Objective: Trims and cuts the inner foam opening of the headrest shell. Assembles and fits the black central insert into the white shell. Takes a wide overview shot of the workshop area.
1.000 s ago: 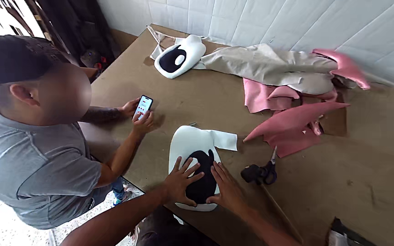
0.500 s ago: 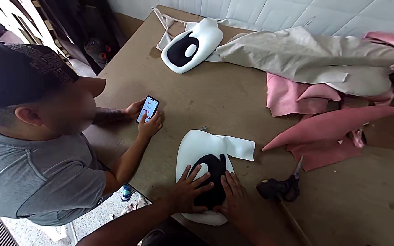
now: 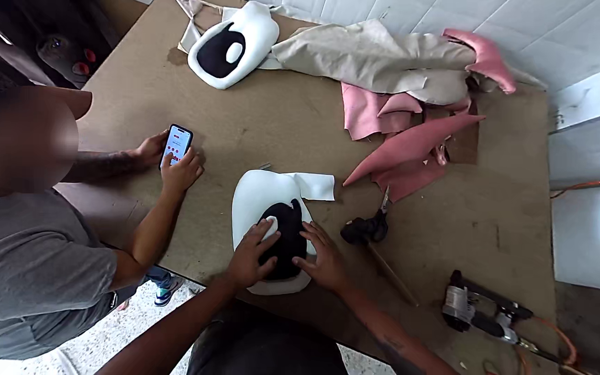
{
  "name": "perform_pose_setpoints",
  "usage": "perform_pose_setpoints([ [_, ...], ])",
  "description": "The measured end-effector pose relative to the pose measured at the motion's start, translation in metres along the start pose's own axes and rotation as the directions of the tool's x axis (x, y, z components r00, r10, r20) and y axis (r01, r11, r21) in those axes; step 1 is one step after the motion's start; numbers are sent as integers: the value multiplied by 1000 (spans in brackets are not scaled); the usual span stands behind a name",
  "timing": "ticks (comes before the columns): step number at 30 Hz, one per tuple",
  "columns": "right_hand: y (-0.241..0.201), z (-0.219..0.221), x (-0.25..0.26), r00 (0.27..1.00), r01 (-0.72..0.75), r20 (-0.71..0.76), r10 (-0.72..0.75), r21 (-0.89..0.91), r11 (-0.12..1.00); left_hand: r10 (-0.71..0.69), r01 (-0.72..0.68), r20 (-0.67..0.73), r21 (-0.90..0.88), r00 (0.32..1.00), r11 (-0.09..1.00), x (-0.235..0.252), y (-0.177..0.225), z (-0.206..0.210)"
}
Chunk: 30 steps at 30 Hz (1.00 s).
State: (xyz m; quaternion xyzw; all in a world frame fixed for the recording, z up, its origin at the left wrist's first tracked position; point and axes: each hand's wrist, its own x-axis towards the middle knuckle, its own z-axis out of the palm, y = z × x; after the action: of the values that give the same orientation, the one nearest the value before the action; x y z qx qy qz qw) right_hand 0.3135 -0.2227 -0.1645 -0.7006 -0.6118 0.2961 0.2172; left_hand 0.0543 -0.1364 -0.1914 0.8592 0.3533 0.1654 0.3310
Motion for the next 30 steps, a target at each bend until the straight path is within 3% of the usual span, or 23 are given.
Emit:
perform_pose_setpoints([
  [4,-18,-4,-24,972,-218,-95,217,0,976,-303,260,-109,-292,947,920,-10,29,-12],
  [7,-38,9,-44,946,-324,21,325,149,934,-451,409,-110,-275,886,870,-25,51,-5],
  [10,-51,23,-44,908,-397,41,417,399,827,-498,426,-197,-314,845,848,-15,53,1],
  [13,-31,19,-36,864,-380,27,502,689,618,-558,403,-202,-504,805,764,-8,45,-5],
  [15,-20,10,-39,863,-396,99,496,743,540,-565,387,-161,-577,809,719,-13,40,-11],
  [17,-18,8,-52,857,-430,140,496,724,539,-554,379,-117,-612,824,694,-21,37,-12],
  [20,-21,19,-71,860,-377,65,505,749,545,-545,370,-73,-659,835,655,-18,37,-15],
  [25,-43,40,-94,825,-329,0,565,813,480,-495,443,-12,-426,869,789,-18,26,-16],
  [30,-50,54,-77,807,-458,-86,584,533,711,-386,392,115,-41,916,919,5,24,-26],
])
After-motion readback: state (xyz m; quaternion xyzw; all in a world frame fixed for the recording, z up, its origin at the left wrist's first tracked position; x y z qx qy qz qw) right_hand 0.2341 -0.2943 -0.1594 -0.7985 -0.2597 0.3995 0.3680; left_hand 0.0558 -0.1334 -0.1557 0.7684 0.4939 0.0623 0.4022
